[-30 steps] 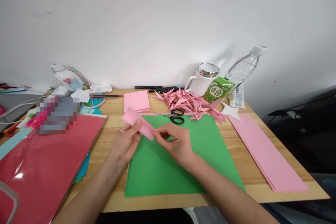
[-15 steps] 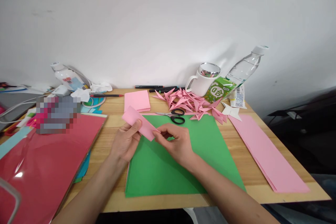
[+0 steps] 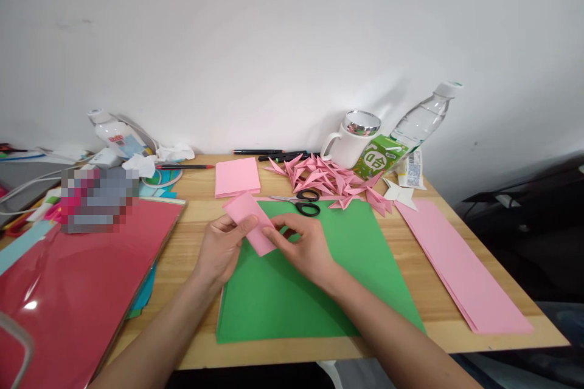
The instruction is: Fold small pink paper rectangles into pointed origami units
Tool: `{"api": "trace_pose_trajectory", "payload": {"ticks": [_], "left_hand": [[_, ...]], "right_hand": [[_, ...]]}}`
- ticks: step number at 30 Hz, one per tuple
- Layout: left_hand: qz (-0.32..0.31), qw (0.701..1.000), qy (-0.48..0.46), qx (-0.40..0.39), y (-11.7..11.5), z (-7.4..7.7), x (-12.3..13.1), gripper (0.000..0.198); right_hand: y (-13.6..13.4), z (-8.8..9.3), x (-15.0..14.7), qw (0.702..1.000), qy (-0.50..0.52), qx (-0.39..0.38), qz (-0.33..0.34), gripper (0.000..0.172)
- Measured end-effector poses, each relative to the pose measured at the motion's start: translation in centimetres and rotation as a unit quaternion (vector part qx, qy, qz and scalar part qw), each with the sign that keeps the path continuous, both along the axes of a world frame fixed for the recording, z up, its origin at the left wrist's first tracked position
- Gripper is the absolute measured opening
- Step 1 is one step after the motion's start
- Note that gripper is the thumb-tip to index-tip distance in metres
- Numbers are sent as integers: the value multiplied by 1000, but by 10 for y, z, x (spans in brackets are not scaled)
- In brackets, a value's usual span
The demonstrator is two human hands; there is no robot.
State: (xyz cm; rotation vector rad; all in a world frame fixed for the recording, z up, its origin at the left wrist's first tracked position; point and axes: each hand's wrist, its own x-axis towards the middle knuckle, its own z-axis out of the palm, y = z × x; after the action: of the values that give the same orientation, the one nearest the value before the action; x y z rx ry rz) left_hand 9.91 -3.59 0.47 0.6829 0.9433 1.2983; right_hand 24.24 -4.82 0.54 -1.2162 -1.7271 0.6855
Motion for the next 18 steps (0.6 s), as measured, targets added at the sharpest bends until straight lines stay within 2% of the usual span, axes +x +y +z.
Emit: {"api": "trace_pose_trajectory", "payload": {"ticks": [3,7,13,18], "left_hand": [[-30,999,12,1,-1,-1,-1,20],[-63,998,24,-8,-3,-2,-1,19],[-19,999,39,33,0,4,-4,23],[3,999,52,11,3,7,-9,21]], "right_hand": [[0,2,1,1000,6,9,-10,17],[0,3,1,997,51,-51,2,24],[-1,4,1,992,70,-104,27,29],[-1,4,0,989,66,-124,49,29]]}}
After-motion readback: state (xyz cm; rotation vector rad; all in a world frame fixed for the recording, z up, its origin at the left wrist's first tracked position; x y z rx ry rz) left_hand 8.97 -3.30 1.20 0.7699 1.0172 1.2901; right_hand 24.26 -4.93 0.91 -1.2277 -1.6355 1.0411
